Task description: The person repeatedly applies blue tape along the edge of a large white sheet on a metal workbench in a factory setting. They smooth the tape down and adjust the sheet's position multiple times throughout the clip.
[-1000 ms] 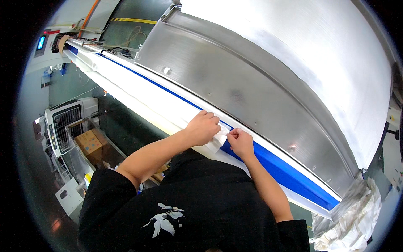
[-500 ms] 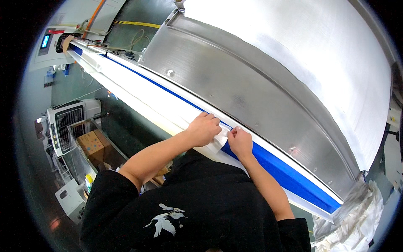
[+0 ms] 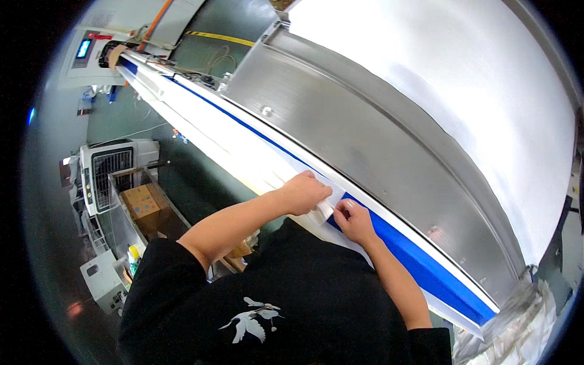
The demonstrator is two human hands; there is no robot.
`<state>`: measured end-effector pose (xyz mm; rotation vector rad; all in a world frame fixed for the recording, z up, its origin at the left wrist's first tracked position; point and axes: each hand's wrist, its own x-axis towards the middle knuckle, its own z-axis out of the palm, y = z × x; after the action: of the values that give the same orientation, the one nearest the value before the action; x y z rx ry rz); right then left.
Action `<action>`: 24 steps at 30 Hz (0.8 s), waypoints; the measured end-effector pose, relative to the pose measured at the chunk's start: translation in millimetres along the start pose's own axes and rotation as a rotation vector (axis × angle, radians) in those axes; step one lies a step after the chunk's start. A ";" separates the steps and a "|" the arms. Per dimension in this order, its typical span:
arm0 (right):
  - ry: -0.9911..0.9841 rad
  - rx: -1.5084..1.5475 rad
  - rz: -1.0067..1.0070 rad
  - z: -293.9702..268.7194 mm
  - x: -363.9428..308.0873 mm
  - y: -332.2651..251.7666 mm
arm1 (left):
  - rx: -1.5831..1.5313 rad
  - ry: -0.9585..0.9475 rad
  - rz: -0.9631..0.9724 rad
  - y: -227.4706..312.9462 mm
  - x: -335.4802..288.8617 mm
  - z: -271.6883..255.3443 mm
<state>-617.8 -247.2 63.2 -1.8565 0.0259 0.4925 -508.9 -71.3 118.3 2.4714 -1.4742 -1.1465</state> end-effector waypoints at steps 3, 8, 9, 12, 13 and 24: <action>-0.048 0.013 0.041 -1.7 3.0 -6.7 | -0.057 -0.048 -0.034 0.7 -2.4 -9.3; -0.026 0.118 0.092 -22.0 17.3 -9.5 | -0.172 -0.037 -0.061 4.1 -14.4 -27.4; -0.023 0.433 0.155 -23.5 25.2 -7.0 | -0.183 -0.037 -0.049 6.1 -13.9 -29.8; -0.155 1.067 0.244 -24.5 52.0 -18.8 | -0.242 0.001 0.044 17.0 -11.6 -34.9; -0.222 1.221 0.256 -24.1 57.6 -24.9 | -0.245 0.067 0.102 21.3 -9.5 -34.5; -0.793 1.580 0.520 7.8 34.4 23.7 | -0.224 0.040 0.062 48.0 0.9 -19.7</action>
<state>-595.0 -240.5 27.9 -0.0273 0.2780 1.0974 -532.3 -104.5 150.7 2.2702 -1.3215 -1.1728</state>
